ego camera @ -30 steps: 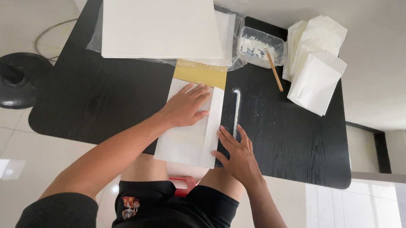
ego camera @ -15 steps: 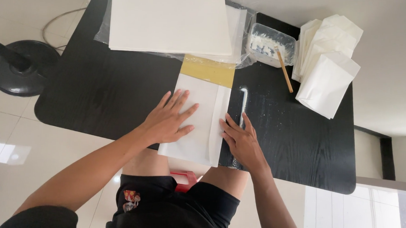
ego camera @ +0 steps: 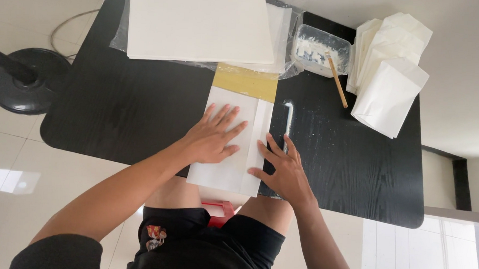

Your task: The person applies a white substance to the edges and corners of paper using a brush, folds the paper, and then positions and presses a sheet of paper onto a cardboard base.

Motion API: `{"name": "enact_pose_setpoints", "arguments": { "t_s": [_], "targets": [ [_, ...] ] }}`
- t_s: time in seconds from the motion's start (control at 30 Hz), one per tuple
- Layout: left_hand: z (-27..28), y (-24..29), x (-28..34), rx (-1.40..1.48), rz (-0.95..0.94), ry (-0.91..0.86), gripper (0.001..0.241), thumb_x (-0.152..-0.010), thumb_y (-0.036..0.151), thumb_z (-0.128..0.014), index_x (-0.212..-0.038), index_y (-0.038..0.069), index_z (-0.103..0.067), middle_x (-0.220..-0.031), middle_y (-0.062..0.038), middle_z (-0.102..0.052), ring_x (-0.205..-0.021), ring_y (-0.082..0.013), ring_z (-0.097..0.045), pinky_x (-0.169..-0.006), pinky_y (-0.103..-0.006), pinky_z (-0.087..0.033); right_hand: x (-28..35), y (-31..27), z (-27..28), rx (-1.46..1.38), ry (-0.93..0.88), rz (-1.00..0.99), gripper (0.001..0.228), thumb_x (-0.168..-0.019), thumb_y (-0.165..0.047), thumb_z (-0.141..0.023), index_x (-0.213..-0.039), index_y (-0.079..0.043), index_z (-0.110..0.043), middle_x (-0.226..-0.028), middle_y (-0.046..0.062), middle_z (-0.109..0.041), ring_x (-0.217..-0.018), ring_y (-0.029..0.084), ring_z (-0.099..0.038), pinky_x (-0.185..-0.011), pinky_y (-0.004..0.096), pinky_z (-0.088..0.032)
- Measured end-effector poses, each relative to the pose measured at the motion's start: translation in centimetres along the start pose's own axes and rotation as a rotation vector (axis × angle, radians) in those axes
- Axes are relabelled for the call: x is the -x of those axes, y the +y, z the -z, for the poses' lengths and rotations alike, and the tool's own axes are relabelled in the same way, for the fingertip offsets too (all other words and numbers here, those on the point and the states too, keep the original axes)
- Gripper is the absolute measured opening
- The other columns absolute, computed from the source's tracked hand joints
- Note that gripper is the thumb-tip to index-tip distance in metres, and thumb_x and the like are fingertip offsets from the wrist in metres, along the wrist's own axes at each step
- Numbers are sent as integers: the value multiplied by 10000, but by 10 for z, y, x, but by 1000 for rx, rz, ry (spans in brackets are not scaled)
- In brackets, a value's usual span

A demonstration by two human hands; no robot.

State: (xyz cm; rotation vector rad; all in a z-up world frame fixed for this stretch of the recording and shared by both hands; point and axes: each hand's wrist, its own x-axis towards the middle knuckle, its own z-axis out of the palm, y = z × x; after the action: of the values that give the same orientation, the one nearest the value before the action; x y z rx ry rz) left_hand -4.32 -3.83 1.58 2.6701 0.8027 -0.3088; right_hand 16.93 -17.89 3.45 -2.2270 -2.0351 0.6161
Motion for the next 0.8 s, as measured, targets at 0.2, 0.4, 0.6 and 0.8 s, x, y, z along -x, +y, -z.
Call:
{"name": "enact_pose_setpoints", "arguments": {
  "t_s": [0.2,0.4,0.6,0.8],
  "targets": [
    [20,5,-26,-41,-204,1,554,-1059,456,-267,-1608,382,-265,-1738,-26,-83,-1592,-286,-89,-1279,-543,14,6,-3,3,16,-19,0,992,-689,-778,-768,-1530,-323,-505,-1647,-29,-409,-1566,428,-161,-1263,522,-229],
    [15,0,-36,-50,-196,53,522,-1035,474,-286,-1549,444,-373,-1721,59,-168,-1583,-228,-144,-1284,-519,-24,13,-1,4,67,-34,46,1102,-596,-847,-751,-1528,-312,-506,-1642,-56,-412,-1567,435,-126,-1270,515,-214],
    [15,1,-35,-18,-176,64,515,-1024,468,-322,-1529,444,-420,-1706,66,-220,-1574,-210,-178,-1280,-513,-44,31,7,-10,68,17,107,1040,-630,-825,-735,-1497,-277,-555,-1593,-76,-484,-1555,442,-149,-1235,513,-258],
    [18,1,-33,8,-195,60,533,-1022,468,-338,-1537,368,-435,-1702,23,-240,-1572,-229,-189,-1281,-521,-49,36,9,-10,48,3,132,928,-729,-787,-691,-1479,-256,-563,-1550,-106,-537,-1566,425,-141,-1227,520,-290]
  ]
}}
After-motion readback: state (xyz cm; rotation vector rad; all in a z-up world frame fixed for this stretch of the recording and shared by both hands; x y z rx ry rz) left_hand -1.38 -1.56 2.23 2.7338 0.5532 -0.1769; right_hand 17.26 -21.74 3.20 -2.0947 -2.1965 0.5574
